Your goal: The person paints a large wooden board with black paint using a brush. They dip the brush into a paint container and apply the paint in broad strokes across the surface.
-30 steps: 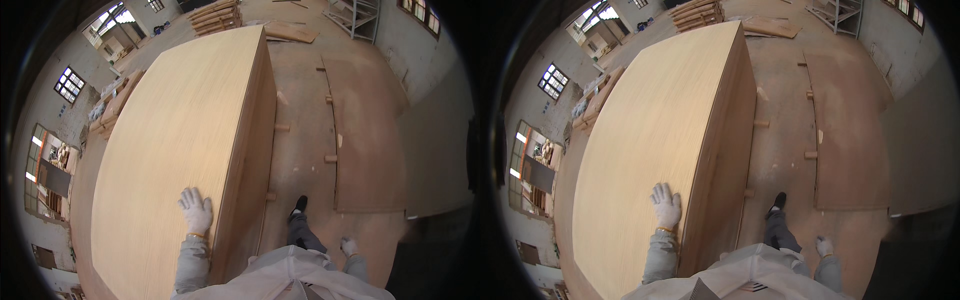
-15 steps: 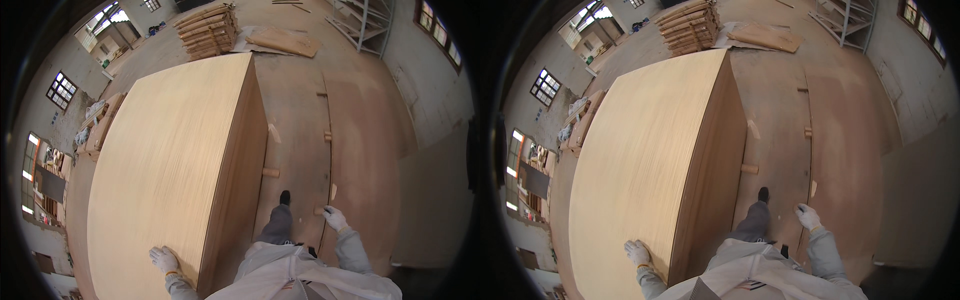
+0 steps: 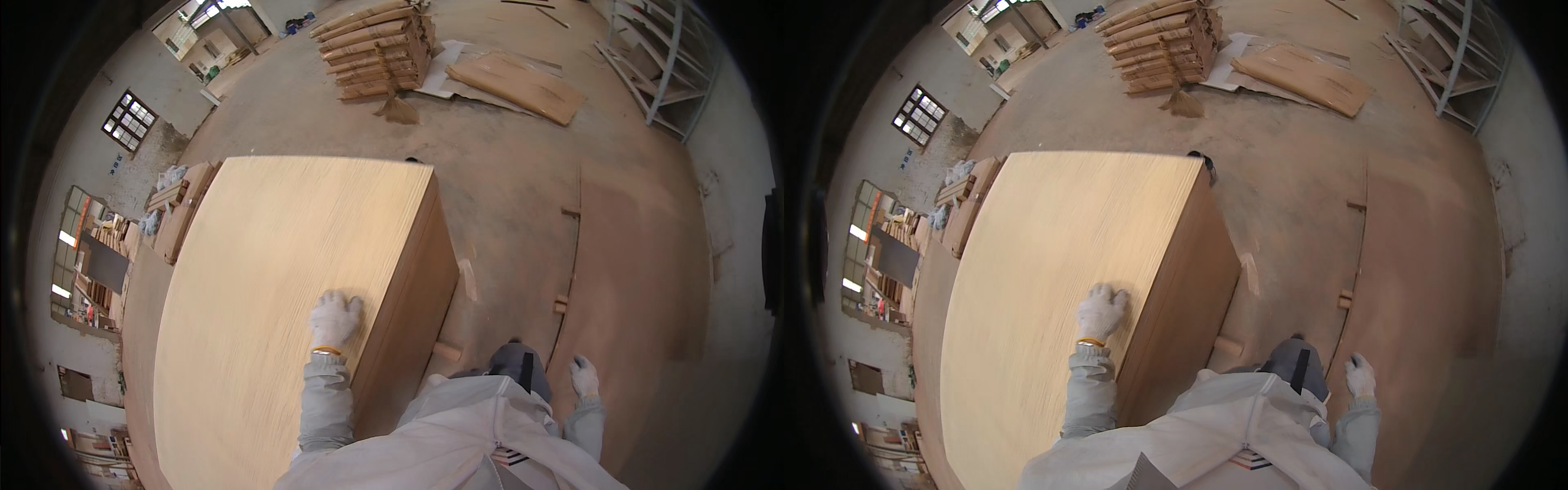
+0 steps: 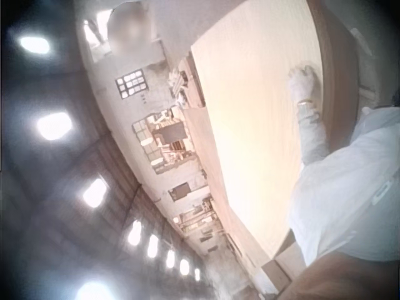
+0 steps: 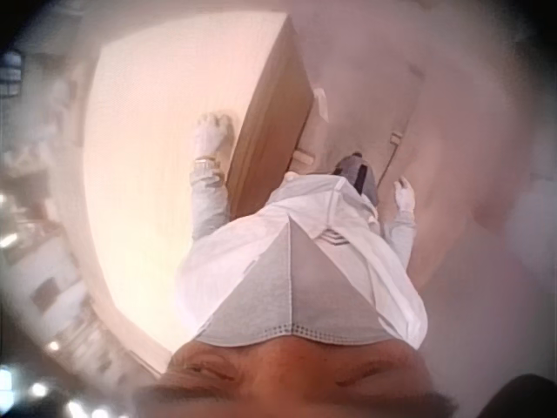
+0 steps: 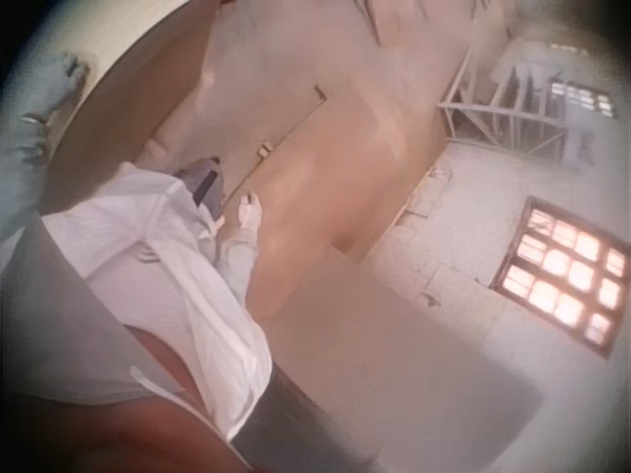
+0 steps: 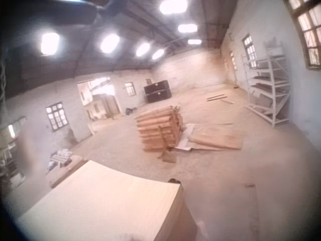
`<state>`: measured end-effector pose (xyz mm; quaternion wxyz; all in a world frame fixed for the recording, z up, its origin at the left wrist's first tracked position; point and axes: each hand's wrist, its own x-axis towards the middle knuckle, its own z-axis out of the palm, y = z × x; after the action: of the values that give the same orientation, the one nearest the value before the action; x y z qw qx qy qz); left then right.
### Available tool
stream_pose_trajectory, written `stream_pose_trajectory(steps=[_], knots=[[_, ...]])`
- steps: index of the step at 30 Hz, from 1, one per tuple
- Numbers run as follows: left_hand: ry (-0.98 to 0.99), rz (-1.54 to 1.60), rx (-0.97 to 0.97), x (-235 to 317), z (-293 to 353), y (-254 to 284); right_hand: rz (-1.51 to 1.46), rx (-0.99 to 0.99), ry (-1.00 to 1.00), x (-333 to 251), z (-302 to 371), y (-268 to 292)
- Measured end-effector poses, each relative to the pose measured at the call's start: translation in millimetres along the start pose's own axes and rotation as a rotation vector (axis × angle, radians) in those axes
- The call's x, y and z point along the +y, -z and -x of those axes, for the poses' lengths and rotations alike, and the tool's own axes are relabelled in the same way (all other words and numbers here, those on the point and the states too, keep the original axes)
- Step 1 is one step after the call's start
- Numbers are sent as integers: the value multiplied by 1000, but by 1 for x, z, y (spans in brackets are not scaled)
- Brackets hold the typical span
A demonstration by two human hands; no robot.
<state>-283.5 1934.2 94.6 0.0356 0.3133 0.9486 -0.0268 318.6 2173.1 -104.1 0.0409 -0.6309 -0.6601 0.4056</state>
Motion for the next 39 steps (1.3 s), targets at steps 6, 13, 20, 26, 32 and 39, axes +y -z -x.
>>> stream_pose_trajectory(steps=[6, 13, 20, 26, 32, 39], knots=[[-103, -30, 333, 159, -114, -5, -87, -112, -148, 29, -195, 29], [177, -59, 190, 293, -181, -8, 142, -189, 157, -100, -468, 142], [561, 14, 280, 375, -264, -19, 52, -315, 349, -324, -701, 227], [651, 272, 88, 448, -442, -52, 30, -451, 246, -370, -844, 216], [302, 638, -494, 576, -680, -49, -39, -456, -78, -410, -909, 249], [584, 897, -597, 610, -800, -116, -572, -204, -456, -363, -1011, 235]])
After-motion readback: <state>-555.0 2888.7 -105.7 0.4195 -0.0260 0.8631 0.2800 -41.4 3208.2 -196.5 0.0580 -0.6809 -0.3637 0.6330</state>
